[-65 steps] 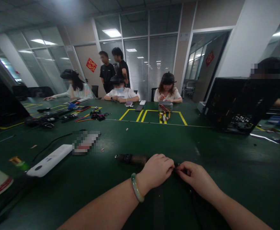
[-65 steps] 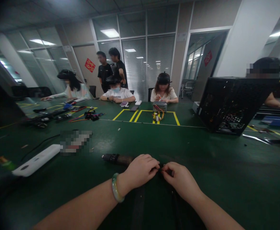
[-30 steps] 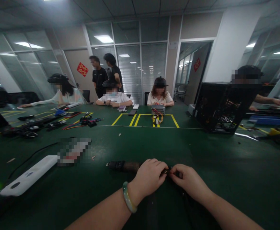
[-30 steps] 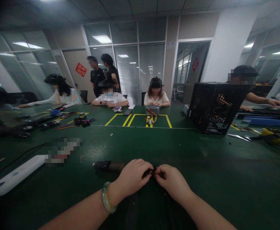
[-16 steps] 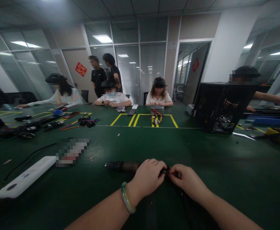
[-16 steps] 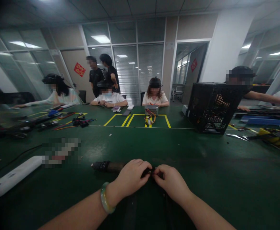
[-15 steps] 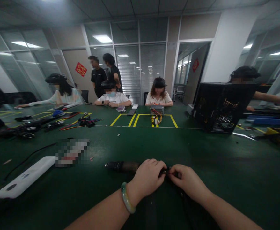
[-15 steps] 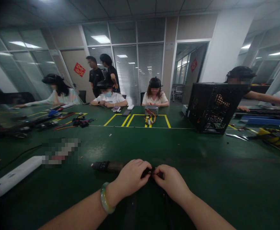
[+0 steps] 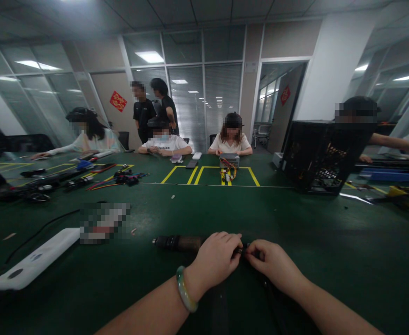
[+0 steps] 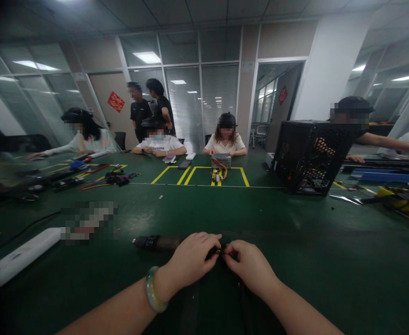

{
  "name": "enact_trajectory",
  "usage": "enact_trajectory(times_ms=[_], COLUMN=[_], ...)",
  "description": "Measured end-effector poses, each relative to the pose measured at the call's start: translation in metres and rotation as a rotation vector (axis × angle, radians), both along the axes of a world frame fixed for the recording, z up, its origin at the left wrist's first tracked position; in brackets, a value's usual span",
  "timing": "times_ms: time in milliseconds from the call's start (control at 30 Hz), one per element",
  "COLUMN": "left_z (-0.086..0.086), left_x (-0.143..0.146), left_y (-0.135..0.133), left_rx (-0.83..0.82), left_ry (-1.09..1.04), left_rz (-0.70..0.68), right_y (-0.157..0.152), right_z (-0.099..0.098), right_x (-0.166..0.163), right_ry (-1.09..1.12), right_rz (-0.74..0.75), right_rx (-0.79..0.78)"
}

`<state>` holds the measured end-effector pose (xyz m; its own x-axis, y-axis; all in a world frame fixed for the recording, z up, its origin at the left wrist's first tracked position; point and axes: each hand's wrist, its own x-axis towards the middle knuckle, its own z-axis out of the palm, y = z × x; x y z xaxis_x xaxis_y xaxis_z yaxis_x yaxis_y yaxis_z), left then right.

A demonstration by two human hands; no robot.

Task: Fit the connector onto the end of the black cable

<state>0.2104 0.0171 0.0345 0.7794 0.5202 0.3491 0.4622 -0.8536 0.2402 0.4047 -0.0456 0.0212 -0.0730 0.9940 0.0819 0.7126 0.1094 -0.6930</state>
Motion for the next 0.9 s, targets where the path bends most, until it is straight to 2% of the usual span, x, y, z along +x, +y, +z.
enact_trajectory(times_ms=[233,467,667,900], left_z=[-0.0005,0.0003,0.0011,-0.0007], left_x=[-0.0004,-0.0006,-0.0018,-0.0014], left_y=[0.001,0.0005,0.0013,0.0002], left_rx=[-0.011,-0.017,-0.019,-0.03], left_ry=[-0.012,-0.018,-0.018,-0.04], left_rz=[-0.018,0.006,-0.046,-0.002], right_y=[0.0,0.0002,-0.0002,0.0003], right_z=[0.0042,0.0002,0.0008,0.0024], right_x=[-0.0026,-0.0007,-0.0014,-0.0008], right_ry=[-0.015,-0.004,-0.012,-0.025], right_rz=[-0.022,-0.007,-0.014,-0.015], right_rx=[0.009,0.018,0.021,0.018])
